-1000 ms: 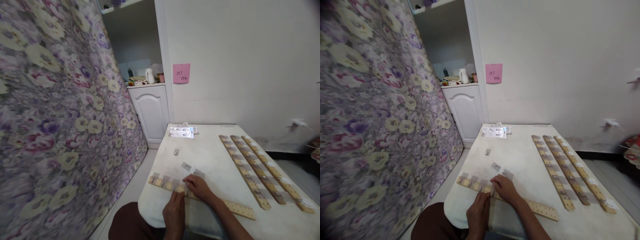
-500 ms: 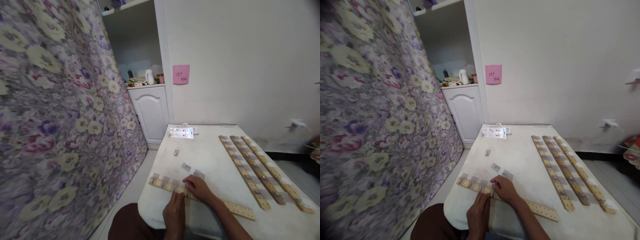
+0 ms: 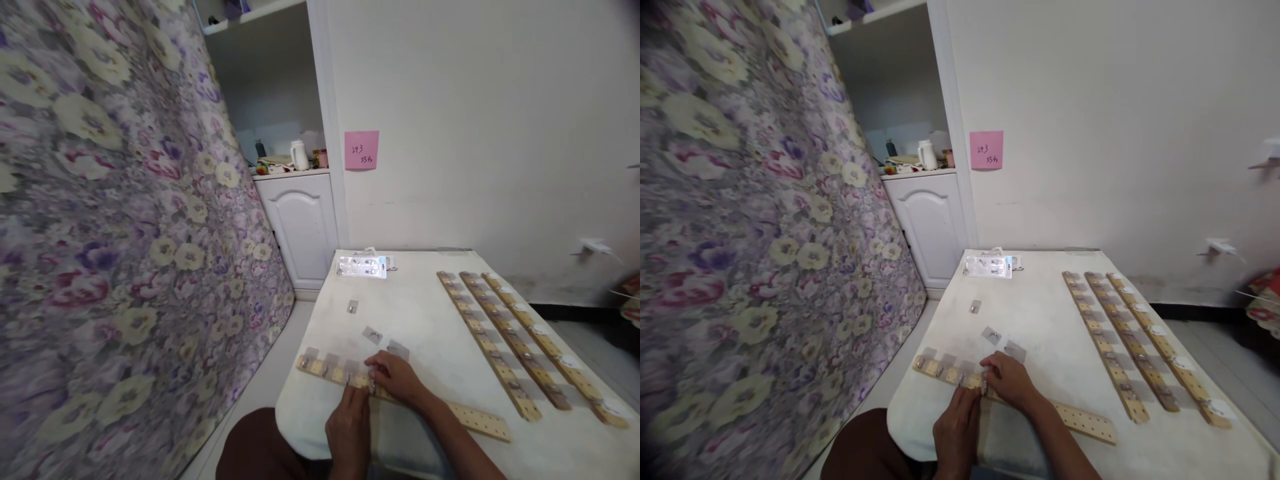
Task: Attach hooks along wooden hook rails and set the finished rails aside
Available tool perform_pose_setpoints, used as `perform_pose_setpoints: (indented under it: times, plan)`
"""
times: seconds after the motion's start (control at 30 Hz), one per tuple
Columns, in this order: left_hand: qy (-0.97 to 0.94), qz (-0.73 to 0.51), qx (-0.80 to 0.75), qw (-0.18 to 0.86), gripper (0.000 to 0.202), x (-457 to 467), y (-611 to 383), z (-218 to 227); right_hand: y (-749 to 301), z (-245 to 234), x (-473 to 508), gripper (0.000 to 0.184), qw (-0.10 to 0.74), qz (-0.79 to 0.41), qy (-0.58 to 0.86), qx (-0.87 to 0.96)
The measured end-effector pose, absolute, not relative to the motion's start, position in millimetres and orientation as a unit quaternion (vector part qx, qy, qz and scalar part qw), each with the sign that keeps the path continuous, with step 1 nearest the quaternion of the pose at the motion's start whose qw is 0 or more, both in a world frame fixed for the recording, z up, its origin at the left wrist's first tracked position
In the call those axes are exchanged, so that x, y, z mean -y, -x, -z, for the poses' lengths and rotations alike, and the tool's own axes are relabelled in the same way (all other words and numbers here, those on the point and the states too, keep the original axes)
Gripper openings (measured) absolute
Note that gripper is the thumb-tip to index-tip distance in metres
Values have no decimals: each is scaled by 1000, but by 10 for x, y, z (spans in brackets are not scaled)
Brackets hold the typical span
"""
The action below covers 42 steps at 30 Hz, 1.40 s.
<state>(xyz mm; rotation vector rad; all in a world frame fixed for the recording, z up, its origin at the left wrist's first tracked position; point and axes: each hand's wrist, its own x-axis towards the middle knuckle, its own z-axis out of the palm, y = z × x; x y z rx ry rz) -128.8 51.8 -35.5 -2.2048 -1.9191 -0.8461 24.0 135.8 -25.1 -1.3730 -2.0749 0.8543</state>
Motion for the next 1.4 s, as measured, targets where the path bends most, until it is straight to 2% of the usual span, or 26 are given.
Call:
perform_pose_setpoints:
  times: [0.4,0.8,0.93,1.27,1.4]
  plan:
    - [724,291,623,51,24,-522,1286,336,-249,258,-1375,31,278,-347,502,741]
    - [722,292,625,48,22,-536,1299,356,-210,328,-1454,28,301,-452,496,677]
    - [723,303,619,43,23,-531,1301,348,-243,303,-1406,31,326,-425,482,693]
    - [709,355,609,8,21,-500,1304,333,-261,218,-1292,24,404,-333,502,688]
    - [710,361,605,-7,20,-488,1328,338,-382,198,-1266,25,467,-274,554,632]
